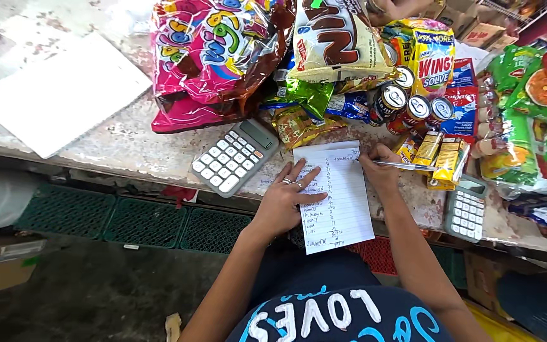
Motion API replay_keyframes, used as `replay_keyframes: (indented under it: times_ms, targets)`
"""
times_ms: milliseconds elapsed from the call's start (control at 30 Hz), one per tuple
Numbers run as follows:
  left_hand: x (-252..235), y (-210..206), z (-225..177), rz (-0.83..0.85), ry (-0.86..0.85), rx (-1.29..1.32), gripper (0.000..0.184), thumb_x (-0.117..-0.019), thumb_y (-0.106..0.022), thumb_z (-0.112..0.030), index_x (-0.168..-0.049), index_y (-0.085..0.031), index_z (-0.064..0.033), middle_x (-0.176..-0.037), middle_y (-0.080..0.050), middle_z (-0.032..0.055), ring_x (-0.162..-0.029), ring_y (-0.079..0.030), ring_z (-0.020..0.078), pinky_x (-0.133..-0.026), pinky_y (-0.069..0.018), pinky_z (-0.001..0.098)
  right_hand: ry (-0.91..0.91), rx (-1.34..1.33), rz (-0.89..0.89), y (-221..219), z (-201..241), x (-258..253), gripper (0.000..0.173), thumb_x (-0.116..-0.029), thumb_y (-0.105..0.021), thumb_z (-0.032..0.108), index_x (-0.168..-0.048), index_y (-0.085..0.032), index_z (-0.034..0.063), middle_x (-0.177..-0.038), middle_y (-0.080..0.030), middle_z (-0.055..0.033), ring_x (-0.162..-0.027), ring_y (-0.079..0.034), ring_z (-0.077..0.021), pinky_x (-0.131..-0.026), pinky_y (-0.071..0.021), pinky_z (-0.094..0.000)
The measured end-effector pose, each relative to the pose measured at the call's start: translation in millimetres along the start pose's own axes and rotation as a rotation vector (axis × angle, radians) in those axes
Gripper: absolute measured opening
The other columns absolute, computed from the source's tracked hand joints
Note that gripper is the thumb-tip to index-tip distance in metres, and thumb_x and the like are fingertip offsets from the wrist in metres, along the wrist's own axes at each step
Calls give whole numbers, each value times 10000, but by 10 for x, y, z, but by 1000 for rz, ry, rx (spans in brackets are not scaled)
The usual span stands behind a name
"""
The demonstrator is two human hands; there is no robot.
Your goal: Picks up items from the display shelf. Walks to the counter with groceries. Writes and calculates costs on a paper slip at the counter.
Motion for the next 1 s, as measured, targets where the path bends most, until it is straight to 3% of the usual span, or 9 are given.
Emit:
replay_keyframes:
  times_ms: [433,1000]
  targets:
    - [-1,-14,5,4,-13,1,208,-915,-687,-238,-1063,-833,-243,-1400,-640,134,-1426,-441,469,-1163,-314,664,-63,-69,-37,64,-70,20,260,-823,-661,-27,-644,-524,104,-600,-522,102,-538,-465,72,-520,-398,-107]
    - [-13,-8,-1,21,12,-1,214,-912,-691,-229,-1073,-831,-250,-1402,-641,122,-1429,-435,472,-1156,-314,674,-62,-22,-25,46,-69,19,242,-812,-658,-22,-634,-533,85,-597,-526,87,-537,-459,72,-519,-388,-107]
Point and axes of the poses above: each hand's wrist, its own x-axis away from the middle knuckle, its own y-axis out of the back of the hand, z = x × y, the point moved 10 cm from there along -x, towards the middle knuckle
